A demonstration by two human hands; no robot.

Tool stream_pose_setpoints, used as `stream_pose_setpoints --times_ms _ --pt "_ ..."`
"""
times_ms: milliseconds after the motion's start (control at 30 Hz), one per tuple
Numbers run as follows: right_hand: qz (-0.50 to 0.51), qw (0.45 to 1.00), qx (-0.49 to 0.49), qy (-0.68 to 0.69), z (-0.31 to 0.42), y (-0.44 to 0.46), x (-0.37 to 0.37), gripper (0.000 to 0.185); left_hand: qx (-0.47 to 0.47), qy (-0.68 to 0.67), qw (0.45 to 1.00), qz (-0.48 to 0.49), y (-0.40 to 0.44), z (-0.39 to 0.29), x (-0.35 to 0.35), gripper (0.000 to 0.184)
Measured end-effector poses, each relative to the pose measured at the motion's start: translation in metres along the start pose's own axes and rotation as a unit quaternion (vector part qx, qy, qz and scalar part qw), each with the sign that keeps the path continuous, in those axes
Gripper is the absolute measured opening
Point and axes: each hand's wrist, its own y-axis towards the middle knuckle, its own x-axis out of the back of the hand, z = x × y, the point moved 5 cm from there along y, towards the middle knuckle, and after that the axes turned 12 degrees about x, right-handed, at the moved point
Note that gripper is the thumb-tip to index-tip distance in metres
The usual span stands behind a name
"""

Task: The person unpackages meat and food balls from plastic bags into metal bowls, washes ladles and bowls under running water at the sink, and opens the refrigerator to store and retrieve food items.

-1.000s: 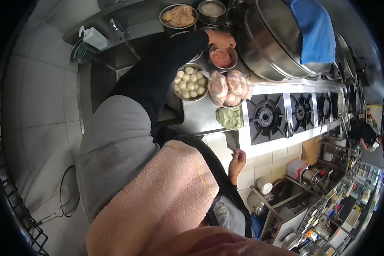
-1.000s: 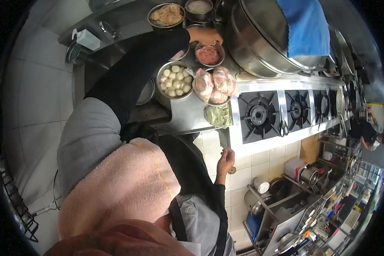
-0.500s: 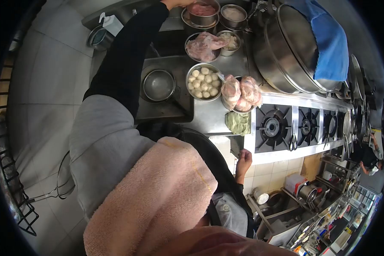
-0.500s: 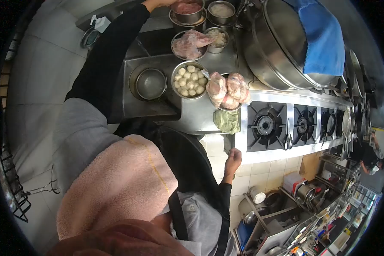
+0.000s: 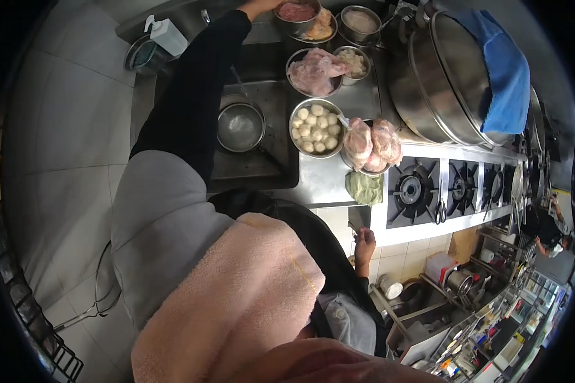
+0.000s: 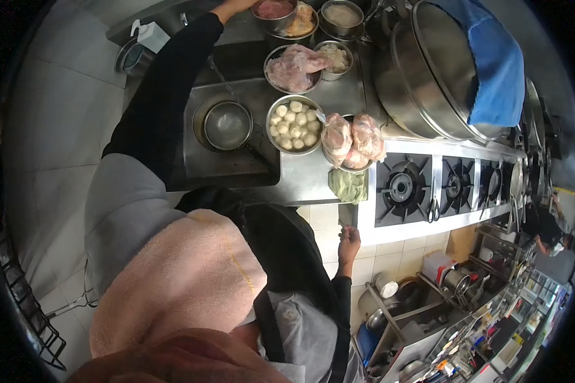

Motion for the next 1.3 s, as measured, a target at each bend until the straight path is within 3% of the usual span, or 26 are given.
stream_pose_setpoints --times_ms 33,133,233,267,367,400,433,467,533,600,633,667,733,767,833,867,933,967,1033,1067,1100,1133,1167,1200,1233,1300 --pt "0.005 1.000 -0.004 -0.003 -0.001 -0.001 -0.002 0.018 -0.014 0.000 1.000 -0.005 -0.005 -0.001 0.004 0.024" --pt "-0.021 0.999 -0.027 0.021 -0.012 -0.005 -0.007 0.020 0.076 -0.059 0.993 0.067 -0.016 -0.013 0.017 0.025" --pt "-0.043 0.999 -0.020 0.008 -0.016 -0.007 -0.003 0.020 0.090 -0.094 0.991 0.006 -0.028 -0.016 0.032 0.029" --pt "-0.052 0.999 0.000 -0.017 -0.012 -0.008 -0.001 0.020 0.126 -0.072 0.984 -0.106 -0.033 -0.010 0.031 0.034" --pt "-0.134 0.980 0.092 -0.113 0.019 -0.017 0.007 0.016 0.038 -0.185 0.929 -0.319 -0.114 -0.056 0.077 0.021" --pt "-0.169 0.966 0.133 -0.143 0.036 -0.016 0.004 0.015 0.152 -0.398 0.865 -0.263 -0.150 -0.054 0.067 0.021" --pt "-0.192 0.961 0.144 -0.134 0.077 -0.012 -0.002 0.012 0.266 -0.397 0.855 -0.204 -0.176 -0.021 0.030 0.014" --pt "-0.166 0.957 0.191 -0.140 0.122 0.001 -0.009 0.012 0.342 -0.474 0.811 0.013 -0.209 -0.016 -0.002 0.015" --pt "-0.086 0.930 0.320 -0.158 0.215 0.041 -0.027 0.011 0.435 -0.457 0.755 0.179 -0.264 -0.054 -0.026 0.017" --pt "0.019 0.875 0.440 -0.198 0.319 0.089 -0.073 0.009 0.487 -0.551 0.650 0.188 -0.285 -0.070 -0.046 0.027" --pt "0.063 0.818 0.539 -0.192 0.346 0.124 -0.105 0.013 0.462 -0.576 0.645 0.195 -0.283 -0.066 -0.059 0.037" --pt "0.187 0.796 0.480 -0.316 0.342 0.181 -0.143 0.021 0.448 -0.560 0.672 0.186 -0.278 -0.067 -0.060 0.038" --pt "0.226 0.703 0.558 -0.379 0.335 0.265 -0.211 0.034 0.420 -0.524 0.722 0.168 -0.271 -0.073 -0.055 0.040" --pt "0.201 0.706 0.559 -0.385 0.342 0.282 -0.231 0.036 0.423 -0.519 0.724 0.169 -0.267 -0.083 -0.048 0.042" --pt "0.248 0.656 0.460 -0.543 0.318 0.337 -0.260 0.033 0.402 -0.520 0.732 0.179 -0.259 -0.077 -0.059 0.044" --pt "0.224 0.615 0.508 -0.560 0.311 0.352 -0.263 0.030 0.385 -0.535 0.733 0.171 -0.257 -0.076 -0.064 0.044" --pt "0.219 0.804 0.394 -0.387 0.346 0.314 -0.253 0.022 0.408 -0.547 0.709 0.177 -0.252 -0.089 -0.061 0.023" --pt "0.223 0.749 0.443 -0.439 0.328 0.328 -0.263 0.022 0.418 -0.556 0.695 0.182 -0.253 -0.089 -0.064 0.014" --pt "0.218 0.623 0.525 -0.537 0.277 0.377 -0.261 0.022 0.423 -0.612 0.654 0.135 -0.265 -0.080 -0.078 0.016" --pt "0.201 0.672 0.523 -0.484 0.294 0.359 -0.241 0.021 0.416 -0.642 0.633 0.117 -0.261 -0.081 -0.087 0.017" --pt "0.179 0.716 0.521 -0.429 0.328 0.318 -0.219 0.021 0.391 -0.542 0.729 0.147 -0.265 -0.089 -0.071 0.047" --pt "0.157 0.757 0.515 -0.370 0.347 0.287 -0.198 0.021 0.396 -0.490 0.764 0.140 -0.280 -0.089 -0.063 0.052" --pt "0.115 0.737 0.545 -0.384 0.341 0.285 -0.172 0.027 0.372 -0.435 0.799 0.184 -0.299 -0.088 -0.060 0.054" --pt "0.074 0.762 0.547 -0.338 0.349 0.248 -0.141 0.029 0.348 -0.388 0.830 0.198 -0.324 -0.103 -0.048 0.052" --pt "0.032 0.832 0.484 -0.270 0.350 0.207 -0.110 0.028 0.347 -0.364 0.839 0.205 -0.348 -0.111 -0.036 0.057" --pt "-0.036 0.857 0.397 -0.326 0.303 0.169 -0.060 0.036 0.390 -0.401 0.787 0.261 -0.378 -0.119 -0.034 0.041"
